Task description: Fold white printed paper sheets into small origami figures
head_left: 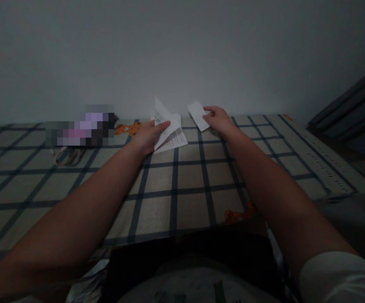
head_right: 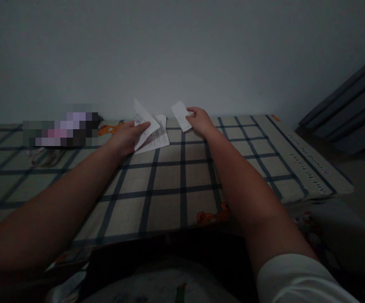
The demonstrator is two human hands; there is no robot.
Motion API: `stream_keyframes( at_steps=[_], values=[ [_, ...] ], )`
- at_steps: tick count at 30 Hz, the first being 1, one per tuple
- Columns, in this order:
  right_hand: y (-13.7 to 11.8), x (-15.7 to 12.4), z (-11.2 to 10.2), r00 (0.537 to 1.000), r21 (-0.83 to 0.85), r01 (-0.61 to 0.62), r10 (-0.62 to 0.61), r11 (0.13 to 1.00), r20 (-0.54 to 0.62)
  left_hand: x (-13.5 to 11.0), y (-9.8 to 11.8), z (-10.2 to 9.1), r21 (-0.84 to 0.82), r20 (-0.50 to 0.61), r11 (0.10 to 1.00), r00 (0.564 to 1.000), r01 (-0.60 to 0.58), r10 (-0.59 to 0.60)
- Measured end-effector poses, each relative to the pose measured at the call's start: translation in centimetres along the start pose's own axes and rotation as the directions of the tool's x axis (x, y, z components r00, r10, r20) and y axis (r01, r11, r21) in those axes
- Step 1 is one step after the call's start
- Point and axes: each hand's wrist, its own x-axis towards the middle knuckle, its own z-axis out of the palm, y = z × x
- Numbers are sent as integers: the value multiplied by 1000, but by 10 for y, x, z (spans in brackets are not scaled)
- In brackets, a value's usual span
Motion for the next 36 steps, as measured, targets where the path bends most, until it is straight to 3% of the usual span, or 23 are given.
stream_keyframes(
  at_steps=[6, 11, 13, 16, 18, 33, 36],
  values=[
    [9, 5, -6, 987, -30, -82, 77, 996, -142, -5, 4, 6, 35, -34, 999, 999, 28, -27],
    [5, -5, 18, 994, -78, -108, 105, 991, -32, -5, 4, 7, 63, -40, 998, 999, 20, -17],
    [3, -9, 26, 998, -205, -63, 68, 977, 18, -6, 4, 7, 58, -47, 998, 999, 14, -12],
    [2, -13, 30, 997, -465, 83, -75, 881, 35, -6, 4, 8, 51, -42, 999, 999, 13, -11],
    [2, -15, 29, 994, -540, 113, -98, 834, 57, -5, 3, 7, 37, -39, 999, 999, 7, -5],
    [-13, -22, 20, 998, -622, 44, -5, 782, 64, -3, 2, 6, 82, -18, 995, 998, -52, 54],
    [-18, -22, 18, 995, -616, 96, -91, 782, 41, -1, 0, 5, 94, -16, 992, 996, -83, 85]
  ],
)
